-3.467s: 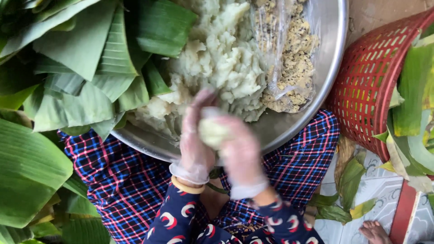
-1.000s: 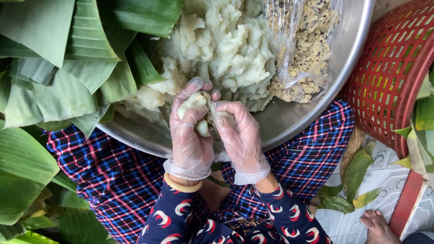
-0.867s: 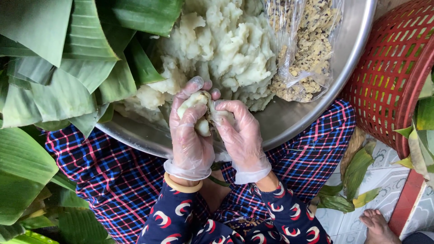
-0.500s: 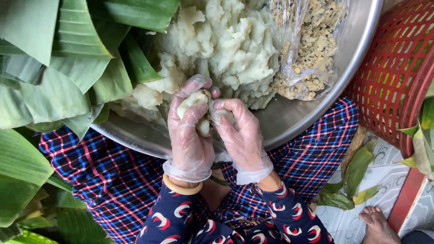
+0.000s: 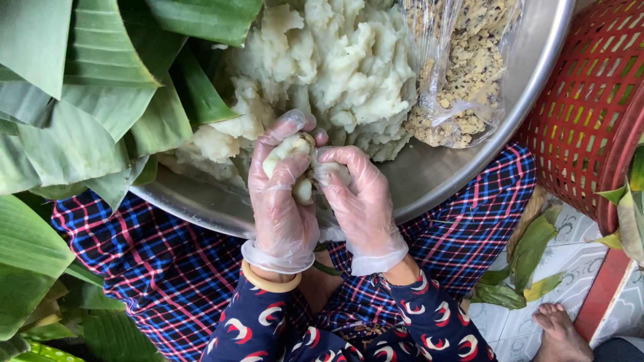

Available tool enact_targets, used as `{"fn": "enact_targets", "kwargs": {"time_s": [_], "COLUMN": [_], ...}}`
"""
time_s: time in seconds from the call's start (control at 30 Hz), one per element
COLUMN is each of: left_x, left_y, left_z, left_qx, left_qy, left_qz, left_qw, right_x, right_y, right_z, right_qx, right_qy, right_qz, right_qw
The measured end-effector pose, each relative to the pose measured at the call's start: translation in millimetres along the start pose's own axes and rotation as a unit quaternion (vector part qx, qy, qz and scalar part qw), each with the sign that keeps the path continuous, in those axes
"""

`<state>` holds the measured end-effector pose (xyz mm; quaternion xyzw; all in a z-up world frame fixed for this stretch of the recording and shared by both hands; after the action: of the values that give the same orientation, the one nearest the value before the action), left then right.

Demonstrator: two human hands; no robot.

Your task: Wrapping dough portions in banana leaves to prepare traditional food items

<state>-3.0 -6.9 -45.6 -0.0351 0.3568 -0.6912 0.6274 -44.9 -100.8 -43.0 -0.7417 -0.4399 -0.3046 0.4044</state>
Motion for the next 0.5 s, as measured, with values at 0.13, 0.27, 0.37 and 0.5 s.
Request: {"fn": "enact_targets", "kwargs": {"time_s": [0.13, 0.27, 0.37, 0.5], "left_x": [-1.0, -0.3, -0.5, -0.7], "left_y": [-0.8, -1.6, -1.1, -0.5], "left_z": [0.5, 0.0, 0.3, -0.2], "left_qx": [0.006, 0.013, 0.01, 0.005], "left_qy": [-0.002, -0.016, -0.013, -0.016], "left_qz": [-0.01, -0.017, -0.02, -0.026], "left_qw": [1.0, 1.0, 1.0, 1.0], "right_x": [-8.9, -7.0, -13.2, -15.7], "right_y": [-1.0, -0.4, -1.4, -0.1], "right_z": [0.0, 0.3, 4.7, 2.8], "right_qx": [0.009, 0.013, 0.019, 0.029], "right_qy": [0.023, 0.03, 0.07, 0.042], "right_qz": [0.003, -0.011, 0.008, 0.01], "right_qw": [1.0, 0.999, 0.997, 0.999]}}
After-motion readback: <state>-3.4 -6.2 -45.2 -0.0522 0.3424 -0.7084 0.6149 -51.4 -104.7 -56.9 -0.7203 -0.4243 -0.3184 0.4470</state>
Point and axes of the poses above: each hand's wrist, its own y-axis towards the middle knuckle, its own z-axis out of the palm, x = y × z, the point moved 1 cm from there along y, towards the middle knuckle, and after that the axes turned 14 degrees about -y, right-handed, at the moved point
